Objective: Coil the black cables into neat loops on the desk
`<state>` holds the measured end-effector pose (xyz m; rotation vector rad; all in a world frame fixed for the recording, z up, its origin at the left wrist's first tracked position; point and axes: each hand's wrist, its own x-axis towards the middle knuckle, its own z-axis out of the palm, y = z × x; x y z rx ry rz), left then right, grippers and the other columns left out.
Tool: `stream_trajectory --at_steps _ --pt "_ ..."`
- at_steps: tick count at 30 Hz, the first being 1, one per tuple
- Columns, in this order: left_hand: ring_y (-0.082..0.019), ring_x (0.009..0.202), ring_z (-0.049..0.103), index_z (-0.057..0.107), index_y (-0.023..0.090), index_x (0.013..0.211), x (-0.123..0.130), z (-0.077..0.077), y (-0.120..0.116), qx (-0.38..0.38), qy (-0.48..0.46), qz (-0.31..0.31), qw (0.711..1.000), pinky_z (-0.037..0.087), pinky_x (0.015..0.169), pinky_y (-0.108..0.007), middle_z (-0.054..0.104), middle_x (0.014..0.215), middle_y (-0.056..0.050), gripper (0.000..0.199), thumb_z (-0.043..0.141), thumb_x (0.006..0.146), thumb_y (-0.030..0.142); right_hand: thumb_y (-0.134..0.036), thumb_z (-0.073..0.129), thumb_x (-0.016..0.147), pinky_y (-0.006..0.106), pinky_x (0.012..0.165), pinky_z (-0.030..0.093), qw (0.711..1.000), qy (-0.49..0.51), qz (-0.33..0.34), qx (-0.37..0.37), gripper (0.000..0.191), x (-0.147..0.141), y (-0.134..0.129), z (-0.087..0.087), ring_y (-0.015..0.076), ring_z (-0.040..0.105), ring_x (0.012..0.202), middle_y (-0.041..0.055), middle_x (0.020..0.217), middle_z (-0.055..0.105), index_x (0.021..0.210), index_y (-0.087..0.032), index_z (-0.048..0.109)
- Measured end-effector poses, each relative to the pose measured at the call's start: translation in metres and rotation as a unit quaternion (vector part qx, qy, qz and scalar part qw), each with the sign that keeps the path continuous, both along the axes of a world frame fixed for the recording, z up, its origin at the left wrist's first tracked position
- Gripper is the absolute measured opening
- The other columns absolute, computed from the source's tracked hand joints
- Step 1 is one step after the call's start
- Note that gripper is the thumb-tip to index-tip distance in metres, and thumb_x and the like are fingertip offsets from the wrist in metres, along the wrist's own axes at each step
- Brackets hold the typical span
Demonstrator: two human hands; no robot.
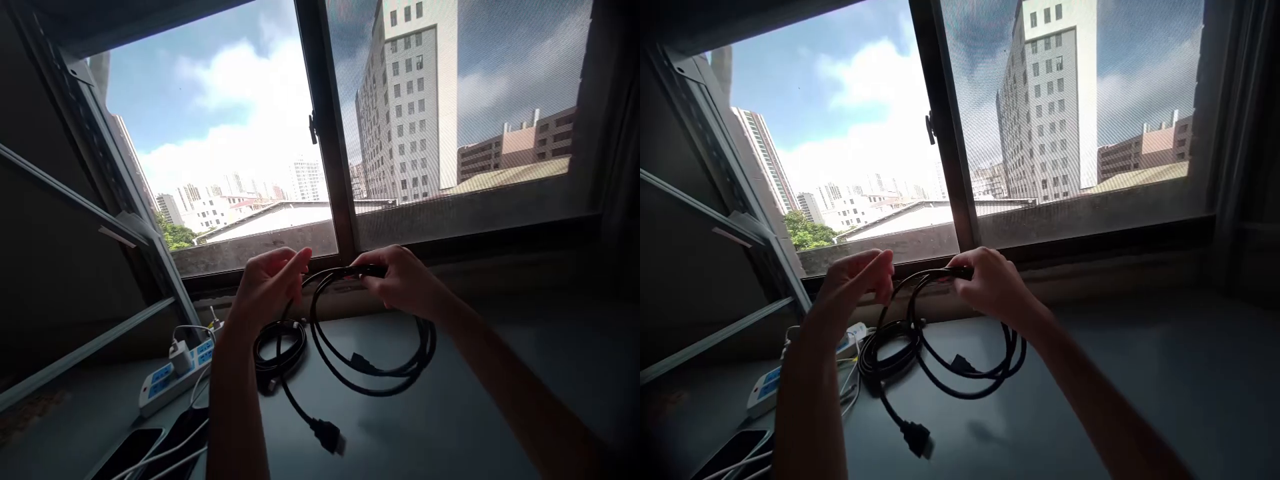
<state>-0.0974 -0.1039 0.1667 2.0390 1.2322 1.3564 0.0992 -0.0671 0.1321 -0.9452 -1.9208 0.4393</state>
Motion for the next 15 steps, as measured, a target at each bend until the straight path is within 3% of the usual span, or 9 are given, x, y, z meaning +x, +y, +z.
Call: stream_trajectory --at_steps 2,5,7,9,10,12,15 --pt "-0.013 0.060 0.057 0.060 0.020 0.094 -0.004 0.000 -0.003 0.014 0.045 0.022 0.999 0.043 0.055 -0.023 0.061 0.068 -0.001 0.036 0.066 0.069 0.047 -0.015 0.054 0.069 0.020 0.037 0.032 1.000 0.011 -0.020 0.013 0.023 -0.001 0.002 -0.001 0.0101 0.046 0.036 -0.0024 0.048 0.053 0.085 -0.018 0.071" --pt "-0.019 0.090 0.058 0.047 0.028 0.125 0.000 -0.009 0.006 0.015 0.138 0.027 0.990 0.047 0.068 -0.027 0.059 0.112 -0.007 0.071 0.074 0.061 0.043 -0.014 0.055 0.067 0.020 0.038 0.031 0.999 0.038 -0.025 0.030 0.026 -0.002 0.002 0.000 0.0098 0.046 0.038 -0.0014 0.053 0.058 0.085 -0.017 0.073" --pt "-0.019 0.091 0.057 0.046 0.028 0.128 0.007 -0.018 0.021 0.015 0.148 0.002 0.989 0.046 0.070 -0.027 0.058 0.113 -0.006 0.071 0.071 0.064 0.044 -0.013 0.054 0.066 0.020 0.038 0.032 0.997 0.061 -0.003 0.049 0.027 -0.003 -0.001 0.001 0.0094 0.046 0.038 -0.0017 0.054 0.059 0.084 -0.017 0.073" --pt "-0.017 0.083 0.059 0.058 0.021 0.114 0.011 -0.027 0.039 0.003 0.128 -0.040 0.991 0.045 0.069 -0.026 0.065 0.094 -0.004 0.047 0.061 0.074 0.045 -0.011 0.053 0.066 0.020 0.038 0.032 0.993 0.091 0.017 0.069 0.027 -0.003 -0.004 0.003 0.0086 0.045 0.037 -0.0027 0.051 0.057 0.083 -0.016 0.074" --pt "-0.016 0.077 0.059 0.066 0.017 0.098 0.012 -0.031 0.048 0.003 0.123 -0.032 0.992 0.044 0.066 -0.025 0.065 0.082 -0.004 0.037 0.054 0.078 0.046 -0.011 0.053 0.066 0.020 0.038 0.032 0.990 0.112 0.017 0.078 0.026 -0.003 -0.005 0.004 0.0082 0.044 0.036 -0.0032 0.049 0.056 0.082 -0.016 0.074" --pt "-0.015 0.071 0.058 0.069 0.014 0.069 0.011 -0.035 0.062 0.018 0.099 0.015 0.995 0.043 0.065 -0.024 0.063 0.069 -0.004 0.040 0.048 0.082 0.046 -0.011 0.055 0.067 0.019 0.036 0.031 0.984 0.161 0.009 0.083 0.025 -0.003 -0.007 0.005 0.0072 0.041 0.034 -0.0042 0.047 0.053 0.083 -0.015 0.074" --pt "-0.012 0.064 0.058 0.056 0.015 0.043 0.010 -0.035 0.068 0.056 -0.016 0.061 0.996 0.042 0.066 -0.023 0.061 0.061 -0.004 0.049 0.047 0.082 0.044 -0.011 0.055 0.070 0.018 0.033 0.030 0.976 0.207 0.016 0.071 0.025 -0.003 -0.008 0.006 0.0068 0.039 0.030 -0.0064 0.041 0.048 0.088 -0.015 0.073"
